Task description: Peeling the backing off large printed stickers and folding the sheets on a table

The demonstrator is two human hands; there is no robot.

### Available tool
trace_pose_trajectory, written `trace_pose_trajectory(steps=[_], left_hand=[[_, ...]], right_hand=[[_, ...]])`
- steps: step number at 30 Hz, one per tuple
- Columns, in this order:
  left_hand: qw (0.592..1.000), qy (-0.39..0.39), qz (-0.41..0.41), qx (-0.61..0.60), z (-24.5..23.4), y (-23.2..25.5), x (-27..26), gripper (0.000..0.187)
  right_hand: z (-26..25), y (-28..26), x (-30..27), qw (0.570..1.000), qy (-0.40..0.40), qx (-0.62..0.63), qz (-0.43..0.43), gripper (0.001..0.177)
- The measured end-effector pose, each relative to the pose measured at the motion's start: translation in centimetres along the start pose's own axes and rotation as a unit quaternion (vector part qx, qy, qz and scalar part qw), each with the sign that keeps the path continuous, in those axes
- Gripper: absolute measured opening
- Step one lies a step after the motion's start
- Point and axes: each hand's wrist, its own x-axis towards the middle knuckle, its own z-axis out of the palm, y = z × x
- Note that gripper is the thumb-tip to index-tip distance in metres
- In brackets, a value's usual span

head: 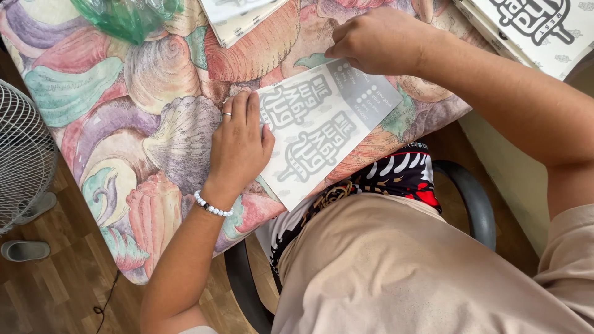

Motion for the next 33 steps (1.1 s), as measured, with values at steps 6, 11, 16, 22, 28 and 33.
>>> trace_pose_trajectory(steps=[6,11,16,22,28,33], left_hand=[[0.999,-0.022,0.010,0.035,-0.7,-0.3,1.0,0.066],[0.998,-0.028,0.025,0.053,-1.0,-0.2,1.9,0.066],[0.997,-0.037,0.020,0.058,-1.1,-0.6,1.8,0.064],[0.997,-0.042,0.029,0.061,-0.7,-0.7,1.8,0.061],[0.996,-0.026,0.045,0.073,-0.9,-0.9,2.5,0.054],[0.990,-0.076,0.044,0.107,-0.6,-0.7,3.0,0.064]], right_hand=[[-1.8,-1.3,0.0,0.999,-0.026,-0.007,-0.037,0.044],[-1.5,-1.8,-0.4,0.994,-0.033,-0.079,-0.063,0.055],[-1.5,-1.9,0.3,0.989,-0.040,-0.114,-0.088,0.061],[-2.6,-2.5,0.4,0.982,-0.118,-0.123,-0.078,0.070],[-2.7,-2.9,0.9,0.972,-0.135,-0.178,-0.068,0.074],[-3.0,-3.4,1.6,0.963,-0.157,-0.209,-0.068,0.086]])
